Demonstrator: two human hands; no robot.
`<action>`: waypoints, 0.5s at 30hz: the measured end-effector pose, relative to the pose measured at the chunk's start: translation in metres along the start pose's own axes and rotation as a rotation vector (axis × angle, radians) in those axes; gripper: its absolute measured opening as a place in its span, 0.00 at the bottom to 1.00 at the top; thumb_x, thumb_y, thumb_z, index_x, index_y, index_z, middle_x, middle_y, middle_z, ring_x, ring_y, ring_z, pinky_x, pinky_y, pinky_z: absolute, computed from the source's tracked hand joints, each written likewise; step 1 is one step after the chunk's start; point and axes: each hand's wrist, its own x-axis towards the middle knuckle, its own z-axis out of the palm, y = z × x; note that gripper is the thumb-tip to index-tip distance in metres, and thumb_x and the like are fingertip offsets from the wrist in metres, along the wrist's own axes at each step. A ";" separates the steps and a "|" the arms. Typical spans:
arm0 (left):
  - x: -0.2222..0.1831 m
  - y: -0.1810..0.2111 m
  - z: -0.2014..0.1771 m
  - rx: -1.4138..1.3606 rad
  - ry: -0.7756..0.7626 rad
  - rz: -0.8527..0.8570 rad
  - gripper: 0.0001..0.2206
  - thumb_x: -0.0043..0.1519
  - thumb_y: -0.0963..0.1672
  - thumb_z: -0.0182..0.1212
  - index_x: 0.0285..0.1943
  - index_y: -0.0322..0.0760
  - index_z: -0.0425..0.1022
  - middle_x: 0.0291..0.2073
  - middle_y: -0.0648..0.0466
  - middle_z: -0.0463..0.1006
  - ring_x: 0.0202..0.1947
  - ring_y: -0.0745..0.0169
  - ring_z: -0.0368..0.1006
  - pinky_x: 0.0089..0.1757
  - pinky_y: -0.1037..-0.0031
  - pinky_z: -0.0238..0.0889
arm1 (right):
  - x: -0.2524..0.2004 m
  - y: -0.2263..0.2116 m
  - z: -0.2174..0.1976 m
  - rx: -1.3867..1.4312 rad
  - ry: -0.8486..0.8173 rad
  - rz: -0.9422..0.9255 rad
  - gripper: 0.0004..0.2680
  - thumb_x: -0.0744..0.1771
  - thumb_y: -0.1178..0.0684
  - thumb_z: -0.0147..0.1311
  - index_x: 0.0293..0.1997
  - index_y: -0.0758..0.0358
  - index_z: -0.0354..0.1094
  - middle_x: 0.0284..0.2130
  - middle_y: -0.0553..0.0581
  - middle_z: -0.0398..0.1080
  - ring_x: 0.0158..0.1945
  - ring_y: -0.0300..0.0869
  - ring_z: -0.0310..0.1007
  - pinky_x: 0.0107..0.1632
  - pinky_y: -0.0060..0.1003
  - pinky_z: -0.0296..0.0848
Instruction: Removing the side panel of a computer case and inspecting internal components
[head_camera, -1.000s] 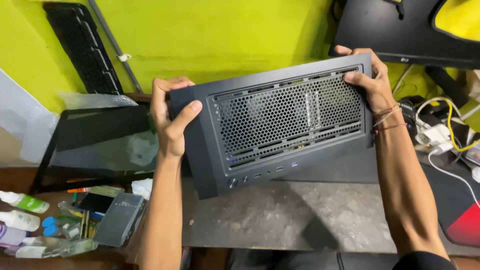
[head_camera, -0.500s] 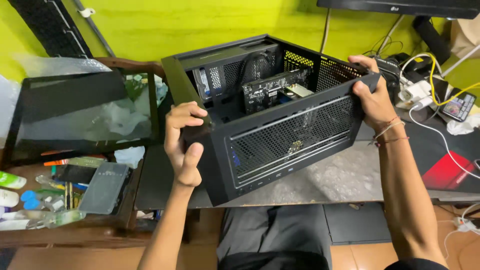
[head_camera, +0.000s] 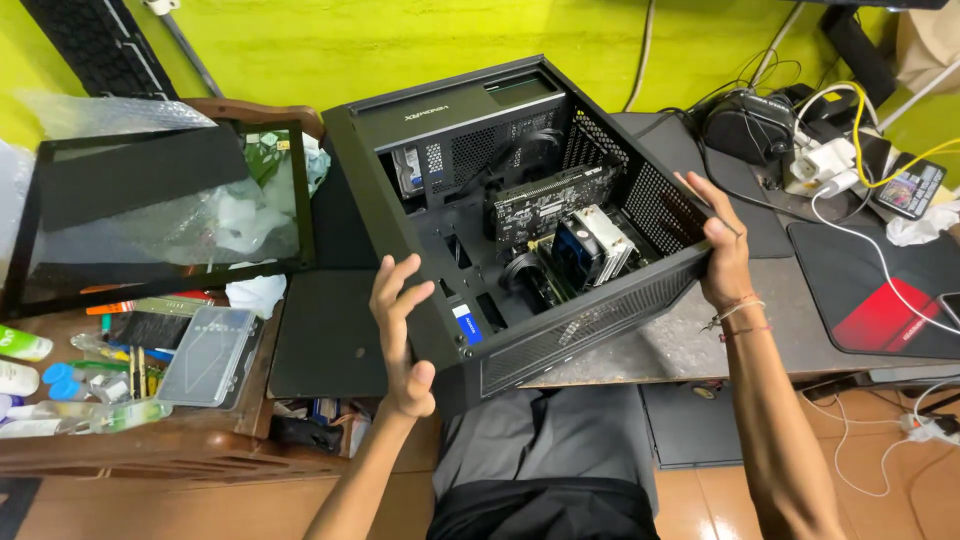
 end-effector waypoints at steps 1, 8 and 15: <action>-0.004 -0.002 0.000 0.024 -0.013 0.014 0.31 0.56 0.60 0.31 0.53 0.33 0.59 0.57 0.44 0.52 0.63 0.48 0.34 0.57 0.60 0.24 | -0.003 0.000 0.002 -0.015 0.033 0.001 0.24 0.59 0.40 0.36 0.57 0.63 0.53 0.51 0.62 0.58 0.52 0.47 0.57 0.53 0.43 0.57; 0.003 -0.006 -0.008 0.026 -0.082 -0.073 0.33 0.52 0.61 0.29 0.48 0.33 0.63 0.48 0.45 0.61 0.57 0.48 0.46 0.57 0.59 0.20 | -0.021 0.025 -0.004 -0.084 0.115 0.038 0.25 0.58 0.39 0.36 0.56 0.63 0.55 0.48 0.60 0.58 0.51 0.45 0.57 0.56 0.43 0.54; 0.107 -0.039 -0.013 0.377 -0.435 -0.323 0.10 0.54 0.52 0.51 0.36 0.49 0.70 0.35 0.60 0.72 0.41 0.59 0.67 0.50 0.49 0.34 | -0.049 0.035 0.012 -0.105 0.517 0.261 0.19 0.62 0.42 0.43 0.55 0.58 0.55 0.45 0.59 0.56 0.47 0.45 0.56 0.50 0.40 0.58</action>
